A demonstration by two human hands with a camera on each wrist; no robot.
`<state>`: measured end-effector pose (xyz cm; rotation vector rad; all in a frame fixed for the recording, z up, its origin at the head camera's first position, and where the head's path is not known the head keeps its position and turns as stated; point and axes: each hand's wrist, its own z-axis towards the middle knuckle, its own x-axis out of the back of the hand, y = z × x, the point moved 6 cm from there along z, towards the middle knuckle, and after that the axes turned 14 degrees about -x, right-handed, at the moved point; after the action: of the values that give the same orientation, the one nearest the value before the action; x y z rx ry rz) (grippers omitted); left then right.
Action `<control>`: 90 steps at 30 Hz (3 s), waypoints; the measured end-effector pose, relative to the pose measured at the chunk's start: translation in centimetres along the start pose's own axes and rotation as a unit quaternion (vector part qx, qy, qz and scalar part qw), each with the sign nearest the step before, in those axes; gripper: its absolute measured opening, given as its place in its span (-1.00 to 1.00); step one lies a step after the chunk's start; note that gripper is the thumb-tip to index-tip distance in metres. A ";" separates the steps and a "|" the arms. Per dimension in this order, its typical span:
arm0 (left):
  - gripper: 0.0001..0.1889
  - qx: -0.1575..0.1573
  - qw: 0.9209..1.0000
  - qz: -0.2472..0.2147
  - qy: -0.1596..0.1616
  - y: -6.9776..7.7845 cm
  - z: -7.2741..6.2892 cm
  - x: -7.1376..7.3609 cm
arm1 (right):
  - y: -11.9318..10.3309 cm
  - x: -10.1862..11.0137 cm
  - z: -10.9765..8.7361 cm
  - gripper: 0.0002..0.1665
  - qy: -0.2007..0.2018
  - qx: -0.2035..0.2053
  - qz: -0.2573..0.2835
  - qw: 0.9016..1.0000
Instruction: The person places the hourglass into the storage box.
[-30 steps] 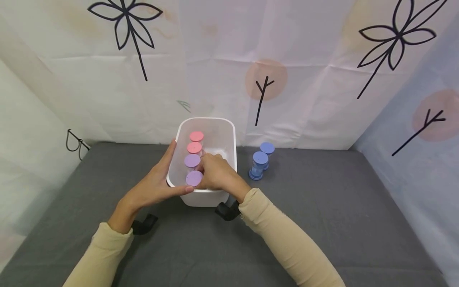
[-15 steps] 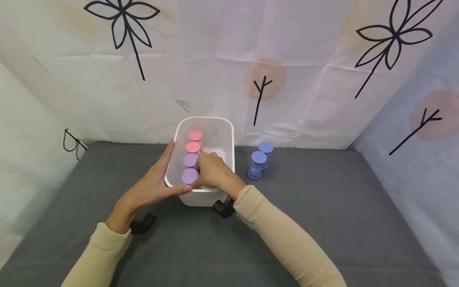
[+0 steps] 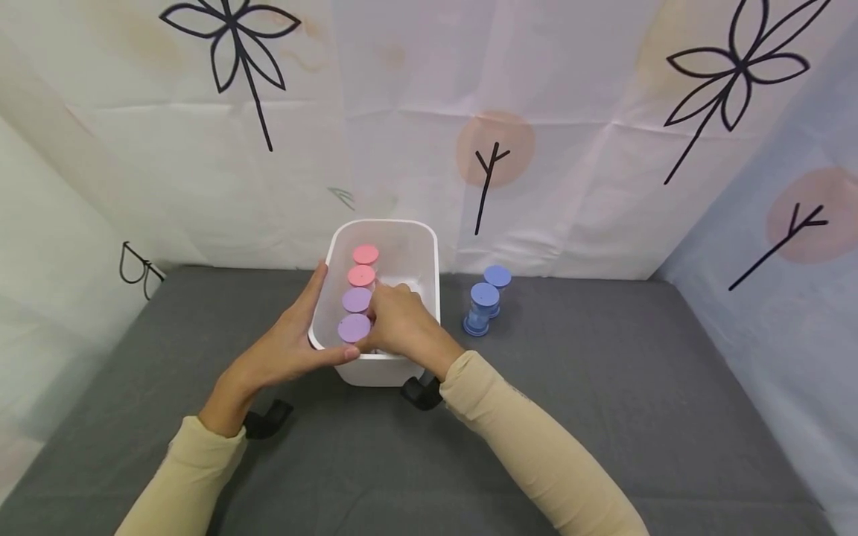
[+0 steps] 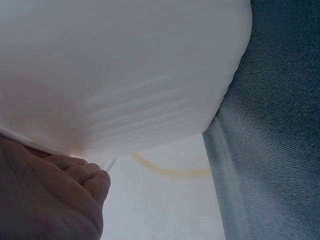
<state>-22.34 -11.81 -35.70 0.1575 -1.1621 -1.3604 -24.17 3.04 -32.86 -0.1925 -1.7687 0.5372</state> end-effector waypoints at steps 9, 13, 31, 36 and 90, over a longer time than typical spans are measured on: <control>0.39 0.009 1.000 -0.010 0.001 -0.1 -0.1 0.0 | 0.4 1.1 -1.1 -0.51 0.052 0.045 0.075 0.995; 0.38 0.010 1.000 -0.014 0.001 -0.1 0.0 -0.1 | 0.8 1.8 -1.7 -0.45 0.069 0.074 0.152 0.983; 0.36 -0.004 1.000 -0.017 0.013 -0.1 0.3 -0.1 | 7.5 5.9 -6.6 -0.51 0.207 0.089 0.331 0.916; 0.38 -0.003 1.000 -0.012 0.016 0.0 0.2 0.0 | 10.0 7.4 -6.8 -0.52 0.232 0.061 0.350 0.906; 0.39 0.033 0.999 0.000 0.005 -0.2 -0.1 0.1 | 15.4 3.4 -2.2 -0.36 0.247 -0.096 0.213 0.940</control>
<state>-22.42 -12.04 -35.85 0.2116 -1.1998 -1.3200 -25.34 18.47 -36.51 -0.7925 -1.2813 0.5611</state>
